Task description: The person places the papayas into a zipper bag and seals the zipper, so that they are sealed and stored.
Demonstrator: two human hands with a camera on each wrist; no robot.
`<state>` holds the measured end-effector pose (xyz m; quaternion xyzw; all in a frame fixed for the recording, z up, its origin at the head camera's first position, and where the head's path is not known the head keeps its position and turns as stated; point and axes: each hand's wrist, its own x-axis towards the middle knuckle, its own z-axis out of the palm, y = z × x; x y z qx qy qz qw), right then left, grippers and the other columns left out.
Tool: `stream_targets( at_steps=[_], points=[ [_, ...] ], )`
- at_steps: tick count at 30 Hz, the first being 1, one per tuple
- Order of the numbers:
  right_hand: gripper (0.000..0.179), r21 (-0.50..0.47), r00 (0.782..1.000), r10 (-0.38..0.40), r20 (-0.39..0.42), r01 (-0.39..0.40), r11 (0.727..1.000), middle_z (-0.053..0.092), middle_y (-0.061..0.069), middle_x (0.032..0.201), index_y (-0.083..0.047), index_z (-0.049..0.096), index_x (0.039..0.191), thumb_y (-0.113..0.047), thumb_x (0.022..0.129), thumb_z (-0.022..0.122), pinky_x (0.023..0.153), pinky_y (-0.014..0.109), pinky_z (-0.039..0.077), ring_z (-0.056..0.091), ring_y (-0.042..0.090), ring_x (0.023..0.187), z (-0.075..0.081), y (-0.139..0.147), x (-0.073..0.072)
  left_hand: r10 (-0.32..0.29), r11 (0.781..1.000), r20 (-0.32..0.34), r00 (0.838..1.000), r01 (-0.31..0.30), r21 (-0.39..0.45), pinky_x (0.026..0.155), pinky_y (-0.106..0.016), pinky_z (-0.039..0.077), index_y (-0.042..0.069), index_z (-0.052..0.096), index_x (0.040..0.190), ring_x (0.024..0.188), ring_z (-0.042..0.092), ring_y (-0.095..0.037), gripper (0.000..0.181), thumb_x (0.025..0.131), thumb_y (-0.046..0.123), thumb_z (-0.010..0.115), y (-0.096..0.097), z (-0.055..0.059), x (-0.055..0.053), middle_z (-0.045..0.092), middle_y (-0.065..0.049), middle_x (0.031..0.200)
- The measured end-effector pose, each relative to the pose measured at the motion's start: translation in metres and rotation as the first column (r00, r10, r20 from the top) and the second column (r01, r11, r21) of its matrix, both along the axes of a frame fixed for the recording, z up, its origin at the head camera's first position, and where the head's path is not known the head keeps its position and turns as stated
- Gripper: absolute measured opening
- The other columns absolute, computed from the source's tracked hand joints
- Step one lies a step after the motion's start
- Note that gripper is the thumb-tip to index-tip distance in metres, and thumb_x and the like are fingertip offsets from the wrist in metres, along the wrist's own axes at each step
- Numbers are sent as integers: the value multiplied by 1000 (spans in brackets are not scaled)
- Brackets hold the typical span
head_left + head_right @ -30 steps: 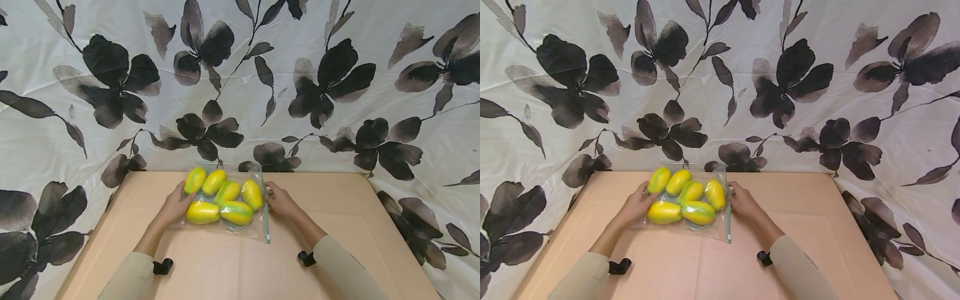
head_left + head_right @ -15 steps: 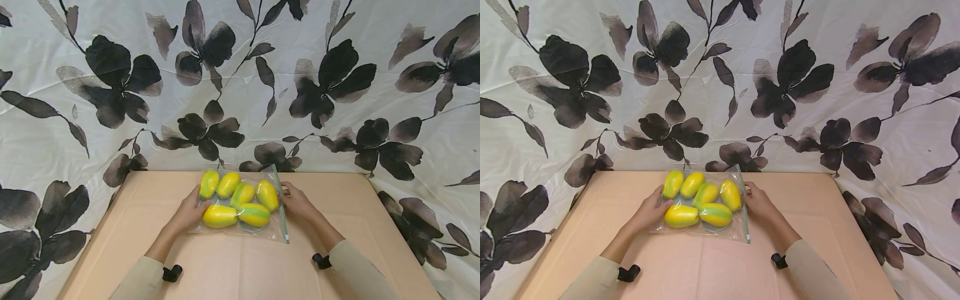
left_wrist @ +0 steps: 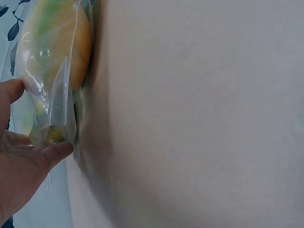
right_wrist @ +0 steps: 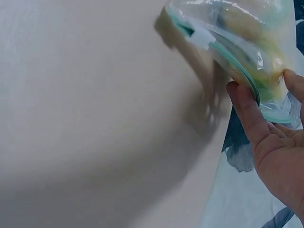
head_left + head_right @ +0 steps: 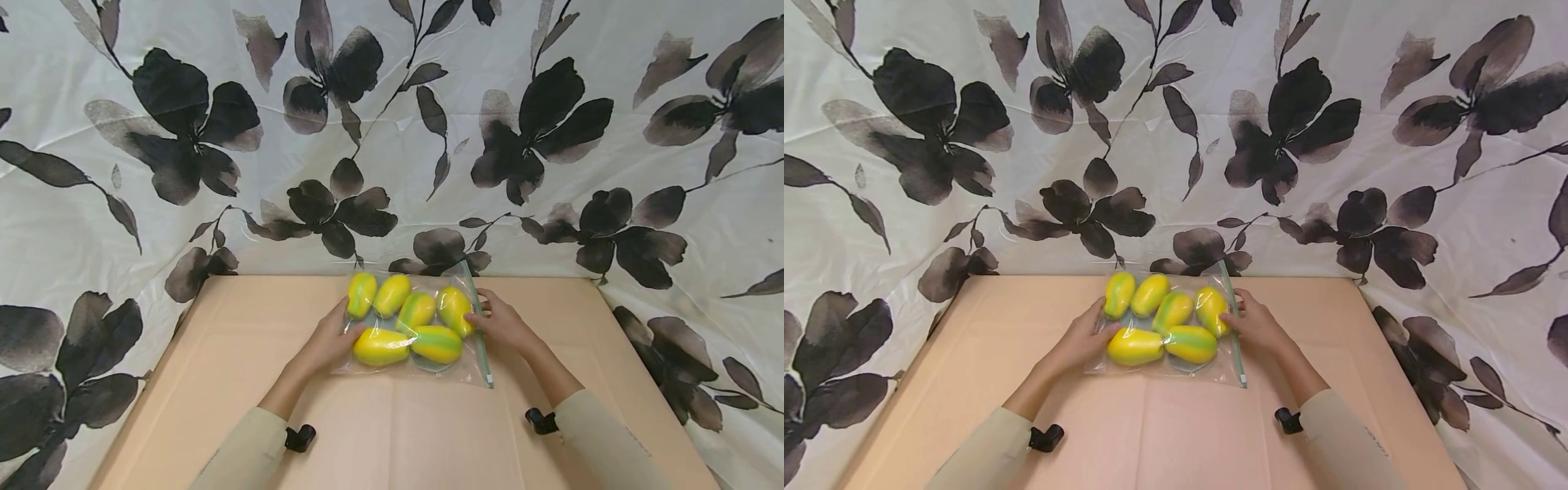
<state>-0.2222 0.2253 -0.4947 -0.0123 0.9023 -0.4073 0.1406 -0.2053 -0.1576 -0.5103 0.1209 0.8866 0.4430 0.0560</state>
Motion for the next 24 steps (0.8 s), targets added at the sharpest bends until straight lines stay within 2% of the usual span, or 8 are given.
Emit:
stream_targets(
  at_steps=[6, 13, 20, 24],
  points=[
    [78, 4, 1000, 0, -31, 1, 1000, 53, 24, 135, -12, 23, 151, -39, 91, 65, 87, 40, 57, 59, 38, 117, 3, 8, -5, -17, 1000, 8, 1000, 17, 0, 118, -48, 25, 13, 22, 153, 146, 28, -24, 73, 94, 32, 61, 7, 0, -4, 34, -6, 156],
    [79, 6, 1000, -1, -32, 2, 1000, 51, 25, 137, -11, 22, 152, -40, 91, 64, 84, 38, 57, 58, 38, 117, 3, 11, -13, -9, 1000, -6, 1000, 9, 9, 118, -47, 26, 14, 27, 152, 144, 33, -23, 71, 93, 30, 63, 13, -2, -12, 38, -4, 153],
    [78, -4, 999, -38, -17, 38, 999, 45, 27, 141, -9, 20, 152, -36, 92, 64, 85, 41, 57, 56, 42, 119, 3, 14, -17, -22, 1000, 8, 1000, 22, -16, 118, -47, 26, 12, 24, 153, 145, 31, -24, 73, 93, 29, 62, 19, -3, -20, 35, -6, 155],
    [79, -2, 999, -42, -16, 42, 999, 45, 29, 141, -7, 21, 152, -36, 92, 63, 84, 40, 58, 56, 42, 119, 0, 14, -19, -25, 1000, 9, 1000, 25, 2, 118, -48, 26, 12, 25, 153, 145, 32, -25, 72, 93, 27, 63, 21, -2, -22, 36, -6, 155]
  ],
)
